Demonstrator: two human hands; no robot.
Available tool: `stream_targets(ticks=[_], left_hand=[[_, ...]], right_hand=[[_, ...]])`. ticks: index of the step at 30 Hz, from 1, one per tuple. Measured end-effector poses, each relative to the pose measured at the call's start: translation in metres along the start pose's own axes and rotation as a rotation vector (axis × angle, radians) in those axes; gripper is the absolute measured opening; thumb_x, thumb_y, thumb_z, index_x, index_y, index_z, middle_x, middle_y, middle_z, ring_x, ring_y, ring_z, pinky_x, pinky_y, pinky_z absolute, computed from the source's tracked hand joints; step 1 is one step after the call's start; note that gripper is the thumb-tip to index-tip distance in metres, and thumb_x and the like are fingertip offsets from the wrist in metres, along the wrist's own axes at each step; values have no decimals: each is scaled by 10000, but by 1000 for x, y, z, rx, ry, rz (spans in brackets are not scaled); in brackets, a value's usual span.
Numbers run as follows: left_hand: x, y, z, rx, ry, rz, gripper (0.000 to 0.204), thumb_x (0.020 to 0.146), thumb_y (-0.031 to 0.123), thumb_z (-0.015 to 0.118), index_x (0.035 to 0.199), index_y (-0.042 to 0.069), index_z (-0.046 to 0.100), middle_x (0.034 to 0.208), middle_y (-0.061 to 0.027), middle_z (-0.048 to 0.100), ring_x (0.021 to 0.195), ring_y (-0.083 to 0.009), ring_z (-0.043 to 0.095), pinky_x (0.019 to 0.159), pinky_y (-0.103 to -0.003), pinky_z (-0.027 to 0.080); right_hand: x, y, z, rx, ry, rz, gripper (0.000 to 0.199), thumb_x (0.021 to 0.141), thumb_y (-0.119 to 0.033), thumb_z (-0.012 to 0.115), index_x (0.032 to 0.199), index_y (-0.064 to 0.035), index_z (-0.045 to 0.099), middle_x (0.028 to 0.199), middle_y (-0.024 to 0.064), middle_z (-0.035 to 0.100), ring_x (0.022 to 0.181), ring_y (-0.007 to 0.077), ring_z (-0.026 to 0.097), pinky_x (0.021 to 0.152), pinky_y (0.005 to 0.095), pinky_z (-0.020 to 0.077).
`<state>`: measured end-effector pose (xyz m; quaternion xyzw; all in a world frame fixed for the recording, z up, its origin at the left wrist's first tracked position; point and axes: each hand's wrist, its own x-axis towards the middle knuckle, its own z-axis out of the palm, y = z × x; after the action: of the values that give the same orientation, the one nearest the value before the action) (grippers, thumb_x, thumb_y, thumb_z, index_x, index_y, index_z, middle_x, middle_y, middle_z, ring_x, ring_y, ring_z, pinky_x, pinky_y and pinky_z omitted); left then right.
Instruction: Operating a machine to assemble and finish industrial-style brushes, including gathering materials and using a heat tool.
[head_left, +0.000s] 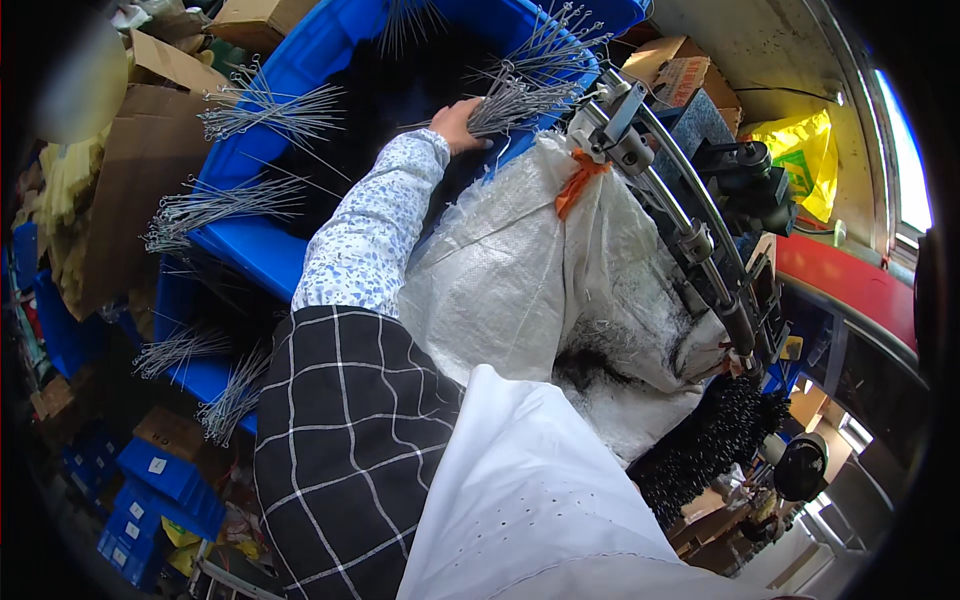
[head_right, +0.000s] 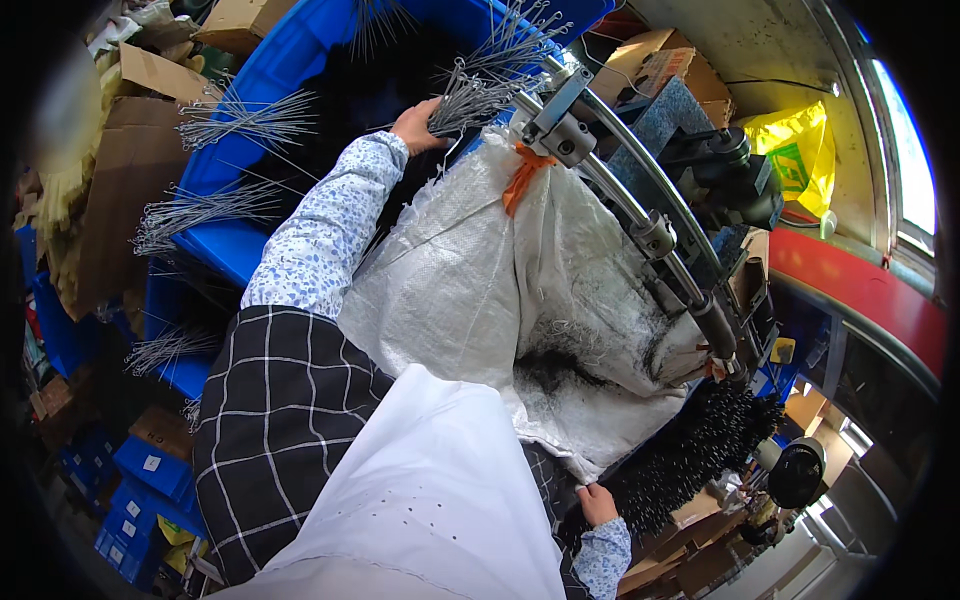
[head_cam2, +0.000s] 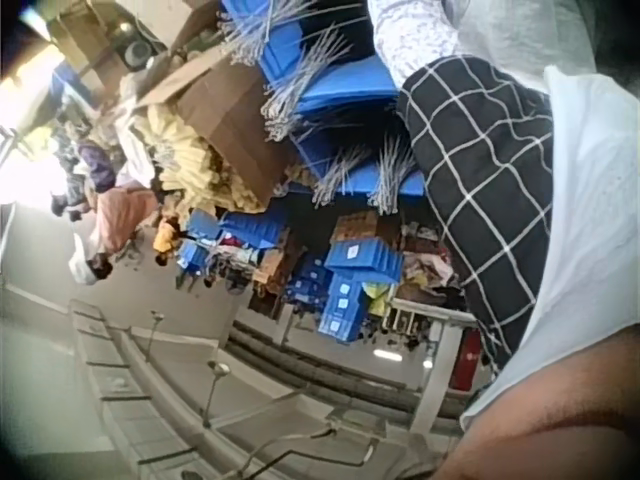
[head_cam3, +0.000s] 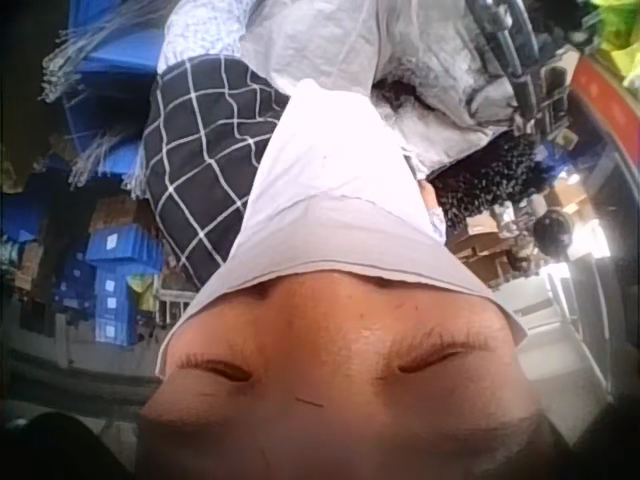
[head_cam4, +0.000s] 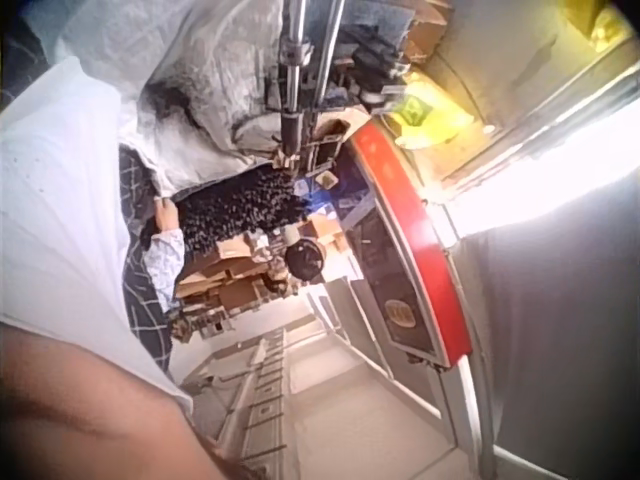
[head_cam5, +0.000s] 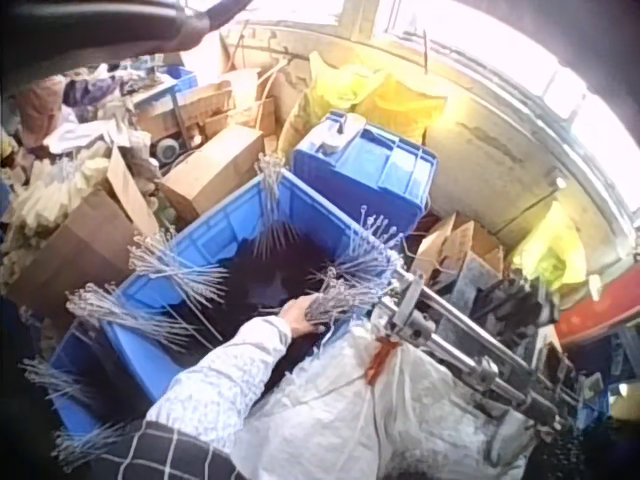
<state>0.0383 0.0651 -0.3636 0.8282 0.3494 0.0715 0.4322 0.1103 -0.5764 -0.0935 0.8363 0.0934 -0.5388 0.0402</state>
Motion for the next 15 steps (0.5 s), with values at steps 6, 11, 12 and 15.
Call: stream_targets(ticks=[6,11,12,15], left_hand=[[-4,0,0,76,173,-29,315,650,148,679,918,43,550,946,-107,600,900,-231,572,834,-333,416],[-15,-20,-11,-393,150,-38,260,666,128,645,915,98,580,945,-77,578,912,-218,551,858,-338,363],[-15,-21,-11,-491,135,-48,274,659,163,644,924,120,594,955,-64,567,941,-233,530,905,-358,317],[-12,-16,-3,-81,195,206,372,662,160,643,1026,168,567,1087,-43,508,1062,-205,454,973,-392,245]], right_hand=[[-9,-32,-42,-243,-137,100,358,791,-313,491,865,25,582,833,234,581,818,370,556,716,399,428],[-15,-61,-60,-301,-228,93,348,790,-314,491,925,-11,596,857,215,592,832,348,566,738,388,434],[-15,-67,-64,-331,-255,97,347,791,-313,491,932,-15,598,860,212,594,834,345,568,743,388,435],[-12,-91,-82,-352,-148,-13,311,790,-266,512,952,-11,586,877,201,592,851,332,562,760,371,433]])
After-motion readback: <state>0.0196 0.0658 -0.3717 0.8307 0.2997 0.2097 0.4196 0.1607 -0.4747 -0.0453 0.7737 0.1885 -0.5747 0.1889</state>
